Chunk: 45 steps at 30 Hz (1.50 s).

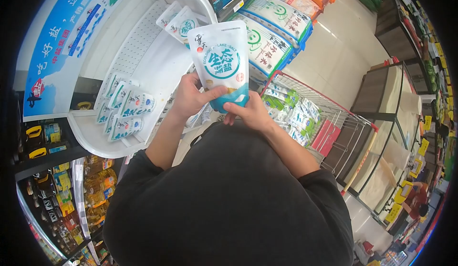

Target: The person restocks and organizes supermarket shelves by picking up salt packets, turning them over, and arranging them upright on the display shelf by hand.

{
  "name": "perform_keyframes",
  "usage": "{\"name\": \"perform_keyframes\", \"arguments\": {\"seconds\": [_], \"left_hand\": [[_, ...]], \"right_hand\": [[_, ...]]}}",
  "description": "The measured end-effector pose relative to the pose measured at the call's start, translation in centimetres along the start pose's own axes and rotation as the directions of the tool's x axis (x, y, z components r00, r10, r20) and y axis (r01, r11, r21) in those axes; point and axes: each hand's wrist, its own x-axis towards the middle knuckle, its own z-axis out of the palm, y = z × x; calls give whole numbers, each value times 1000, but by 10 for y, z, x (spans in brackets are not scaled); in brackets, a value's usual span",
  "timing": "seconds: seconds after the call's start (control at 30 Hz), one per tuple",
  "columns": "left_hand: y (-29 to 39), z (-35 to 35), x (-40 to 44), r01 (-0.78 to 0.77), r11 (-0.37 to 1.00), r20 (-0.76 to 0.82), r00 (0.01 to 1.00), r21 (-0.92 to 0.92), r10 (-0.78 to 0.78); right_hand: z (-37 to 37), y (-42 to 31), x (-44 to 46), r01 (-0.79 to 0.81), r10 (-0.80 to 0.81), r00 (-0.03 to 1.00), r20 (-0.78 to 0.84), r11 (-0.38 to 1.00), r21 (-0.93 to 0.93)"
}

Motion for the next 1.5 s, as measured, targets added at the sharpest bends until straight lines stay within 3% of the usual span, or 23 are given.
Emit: {"name": "perform_keyframes", "arguments": {"seconds": [0.3,0.37,0.43,0.5,0.57,0.6,0.67,0.77,0.9,1.07,1.2,1.3,1.37,1.5], "left_hand": [[-3,-8,2,163,986,36,986,-47,-161],[-26,-17,1,-3,998,-162,987,-58,-7],[-44,-46,8,9,996,-258,966,-93,-33],[-49,-78,16,-77,997,-657,752,-5,55],[-56,-110,28,-83,995,-760,643,58,98],[-71,-129,36,-86,995,-761,641,60,101],[-114,-164,55,12,986,-831,539,169,136],[-143,-188,78,43,985,-859,496,168,125],[-168,-202,86,132,967,-826,553,216,109],[-190,-215,93,58,947,-788,572,315,227],[-190,-211,93,29,961,-790,578,274,207],[-196,-216,89,87,943,-771,602,320,206],[-200,-219,84,247,897,-746,654,368,126],[-199,-219,83,199,910,-734,663,364,148]], "right_hand": [[6,10,7,-79,79,997,2,996,-30],[8,11,12,-114,99,983,-156,989,-92],[2,10,12,-110,96,982,-162,991,-79],[-8,13,9,-126,96,977,-188,980,-154],[-18,20,7,-132,99,978,-184,976,-173],[-20,22,6,-147,110,975,-193,971,-190],[-21,23,5,-158,116,973,-198,965,-209],[-22,22,5,-154,107,974,-199,959,-236],[-26,22,0,-148,97,971,-217,961,-232],[-31,26,-3,-158,101,961,-257,964,-213],[-31,30,-2,-166,109,961,-255,963,-214],[-32,33,2,-160,108,967,-231,962,-222],[-33,36,3,-162,110,969,-220,959,-232],[-30,35,5,-172,126,970,-206,959,-227]]}}
